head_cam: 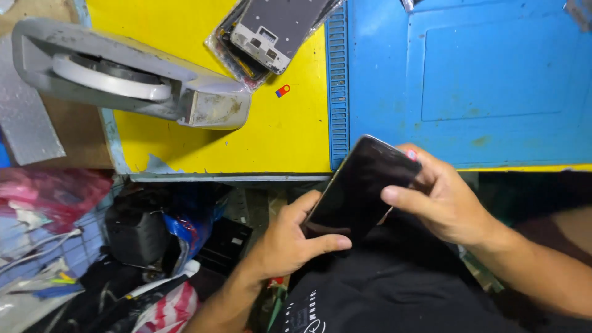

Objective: The person applies adhesive from a tube along the edges of a smartphone screen assembly. They then place the screen onto the phone body and press it down. Finally, they apply pieces of clear tape along the phone's edges to secure the screen.

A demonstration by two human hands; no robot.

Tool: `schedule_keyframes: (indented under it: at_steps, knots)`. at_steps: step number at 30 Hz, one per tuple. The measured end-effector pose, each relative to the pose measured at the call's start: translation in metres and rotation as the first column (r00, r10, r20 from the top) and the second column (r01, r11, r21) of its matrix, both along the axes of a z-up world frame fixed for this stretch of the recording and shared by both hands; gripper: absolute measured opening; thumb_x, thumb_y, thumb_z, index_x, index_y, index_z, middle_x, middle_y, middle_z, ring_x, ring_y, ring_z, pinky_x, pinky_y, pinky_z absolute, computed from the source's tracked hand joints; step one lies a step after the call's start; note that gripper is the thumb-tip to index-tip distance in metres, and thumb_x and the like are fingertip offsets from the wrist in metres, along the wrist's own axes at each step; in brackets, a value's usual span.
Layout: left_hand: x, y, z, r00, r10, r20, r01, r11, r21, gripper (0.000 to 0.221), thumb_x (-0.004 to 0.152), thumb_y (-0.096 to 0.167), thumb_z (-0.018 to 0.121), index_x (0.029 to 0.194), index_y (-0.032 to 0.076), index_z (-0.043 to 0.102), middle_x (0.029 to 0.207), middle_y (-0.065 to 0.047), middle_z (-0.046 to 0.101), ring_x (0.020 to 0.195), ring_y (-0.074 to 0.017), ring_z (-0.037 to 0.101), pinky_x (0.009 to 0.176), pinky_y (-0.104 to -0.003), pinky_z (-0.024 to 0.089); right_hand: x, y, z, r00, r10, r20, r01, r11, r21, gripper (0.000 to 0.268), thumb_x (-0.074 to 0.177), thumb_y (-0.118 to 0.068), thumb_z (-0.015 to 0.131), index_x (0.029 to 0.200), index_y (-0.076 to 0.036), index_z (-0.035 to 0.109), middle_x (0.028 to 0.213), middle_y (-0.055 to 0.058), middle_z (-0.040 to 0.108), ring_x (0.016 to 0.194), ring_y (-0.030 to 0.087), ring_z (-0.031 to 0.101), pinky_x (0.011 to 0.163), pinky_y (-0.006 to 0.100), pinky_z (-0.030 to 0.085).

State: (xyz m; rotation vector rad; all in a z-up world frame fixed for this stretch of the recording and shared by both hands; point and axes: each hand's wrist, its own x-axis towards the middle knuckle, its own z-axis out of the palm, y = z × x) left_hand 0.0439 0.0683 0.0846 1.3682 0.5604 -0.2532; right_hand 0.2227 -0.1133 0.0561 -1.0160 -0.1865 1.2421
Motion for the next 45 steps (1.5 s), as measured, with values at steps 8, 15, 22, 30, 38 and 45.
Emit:
schedule_keyframes:
  at_steps: [8,15,22,30,38,45]
  knots:
    - [-0.022,-0.002,-0.018,0.811,0.486,0.326,-0.414,0.87,-0.266,0.042,0.09,0.013,0.078,0.127,0.0,0.064,0.129,-0.015,0.069,0.125,-0.0269,0.064,0.114,-0.039,0.048,-0.029,0.004,0.011,0.992,-0.122,-0.019,0.123,0.99,0.065,0.034,0.088,-0.002,0.072,0.115,0.007,0.052,0.054,0.007,0.053,0.064,0.041,0.077,0.067,0.047,0.067]
    - [-0.006,-0.019,-0.032,0.323,0.946,-0.032,-0.734,0.229,-0.64,0.042,0.09,0.038,0.073,0.113,0.005,0.063,0.101,-0.014,0.069,0.097,-0.0289,0.066,0.089,-0.045,0.055,-0.077,0.03,0.01,0.994,0.012,0.104,-0.025,0.992,0.122,0.036,0.088,-0.012,0.078,0.109,-0.007,0.05,0.12,0.017,0.059,0.112,0.028,0.061,0.096,0.052,0.055]
    - [-0.042,0.013,-0.044,0.28,0.959,-0.049,-0.786,0.2,-0.585,0.051,0.079,0.034,0.083,0.117,0.012,0.056,0.079,-0.014,0.066,0.068,-0.0248,0.068,0.06,-0.045,0.064,-0.016,0.105,0.047,0.586,0.197,0.786,-0.416,0.905,0.084,0.016,0.098,-0.021,0.063,0.094,-0.007,0.068,0.092,0.009,0.072,0.09,0.02,0.072,0.086,0.032,0.059]
    - [-0.058,0.035,-0.05,0.41,0.91,0.052,-0.545,0.291,-0.786,0.039,0.086,0.012,0.081,0.111,0.01,0.051,0.075,-0.02,0.064,0.059,-0.045,0.07,0.049,-0.051,0.059,0.039,0.247,0.066,0.329,0.322,0.888,-0.585,0.808,-0.076,0.044,0.092,-0.023,0.071,0.13,-0.004,0.06,0.104,0.007,0.053,0.081,0.014,0.055,0.072,0.024,0.055]
    - [-0.059,0.061,-0.034,0.46,0.887,0.043,-0.557,0.326,-0.764,0.041,0.078,0.007,0.086,0.1,0.005,0.051,0.081,-0.02,0.066,0.061,-0.0415,0.069,0.06,-0.06,0.064,0.046,0.288,0.056,0.116,0.303,0.946,-0.777,0.621,-0.104,0.036,0.088,-0.03,0.071,0.114,-0.006,0.07,0.11,0.01,0.056,0.097,0.022,0.052,0.073,0.029,0.049]
    - [-0.052,0.067,-0.037,0.413,0.909,0.059,-0.662,0.344,-0.666,0.038,0.078,0.006,0.085,0.098,0.006,0.052,0.078,-0.018,0.069,0.061,-0.0385,0.072,0.057,-0.05,0.064,0.029,0.28,0.068,0.276,0.259,0.926,-0.701,0.713,0.009,0.01,0.09,-0.011,0.075,0.096,-0.005,0.071,0.098,0.005,0.047,0.097,0.022,0.05,0.088,0.037,0.049]
